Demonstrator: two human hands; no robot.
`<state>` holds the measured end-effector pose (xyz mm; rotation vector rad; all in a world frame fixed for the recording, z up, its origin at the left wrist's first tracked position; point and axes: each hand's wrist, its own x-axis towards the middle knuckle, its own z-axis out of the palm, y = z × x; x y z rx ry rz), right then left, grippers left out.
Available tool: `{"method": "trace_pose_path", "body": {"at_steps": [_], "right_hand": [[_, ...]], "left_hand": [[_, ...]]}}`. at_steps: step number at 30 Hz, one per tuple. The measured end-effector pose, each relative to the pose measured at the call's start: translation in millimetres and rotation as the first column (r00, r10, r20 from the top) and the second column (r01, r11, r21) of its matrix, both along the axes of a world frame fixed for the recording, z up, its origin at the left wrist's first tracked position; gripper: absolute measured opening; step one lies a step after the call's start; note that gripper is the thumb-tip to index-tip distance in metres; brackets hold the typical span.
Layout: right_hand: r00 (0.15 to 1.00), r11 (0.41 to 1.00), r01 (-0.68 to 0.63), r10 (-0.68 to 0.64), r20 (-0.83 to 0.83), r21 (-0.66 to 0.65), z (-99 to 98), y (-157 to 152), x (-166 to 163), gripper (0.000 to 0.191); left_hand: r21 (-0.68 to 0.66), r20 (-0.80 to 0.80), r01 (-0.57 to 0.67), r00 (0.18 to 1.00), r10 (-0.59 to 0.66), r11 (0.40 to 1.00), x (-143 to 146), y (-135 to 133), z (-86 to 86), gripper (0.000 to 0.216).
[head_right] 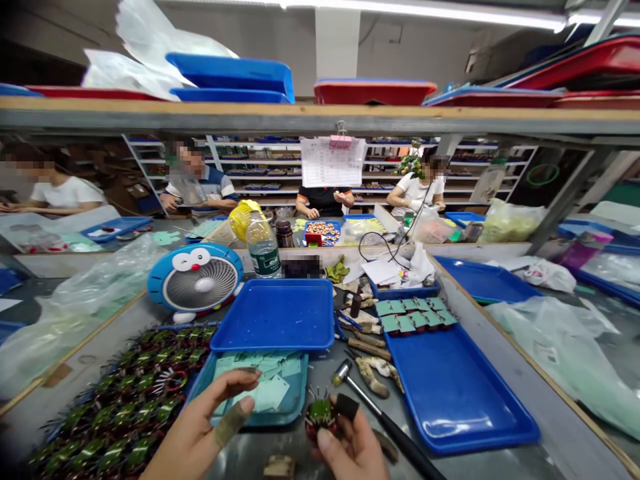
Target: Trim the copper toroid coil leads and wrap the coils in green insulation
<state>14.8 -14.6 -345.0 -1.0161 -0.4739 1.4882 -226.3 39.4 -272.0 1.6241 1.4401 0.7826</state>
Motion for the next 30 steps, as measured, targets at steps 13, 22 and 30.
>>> {"method": "trace_pose_path", "body": {"at_steps": [13,22,30], "right_hand": [[0.998,0.969,-0.048,0.058,-0.036,0.241,16.5,37,0,0.057],[0.998,0.972,-0.065,0.068,-0.004,0.225,33.5,26,-17,0.053],[0.969,0.937,-0.235,0.206,0.134,0.257,45.5,18,-38,0.067]], "left_hand": [[-0.151,0.582,0.176,0.811,-0.057,0.973,103,10,-27.6,0.063],[-0.273,0.684,0.167,0.726,0.069,0.947,86,-7,-24.5,0.058],[-0.241,0.746,0.182,0.663,0.062,0.953,44,-17,-20.1,0.058]]}}
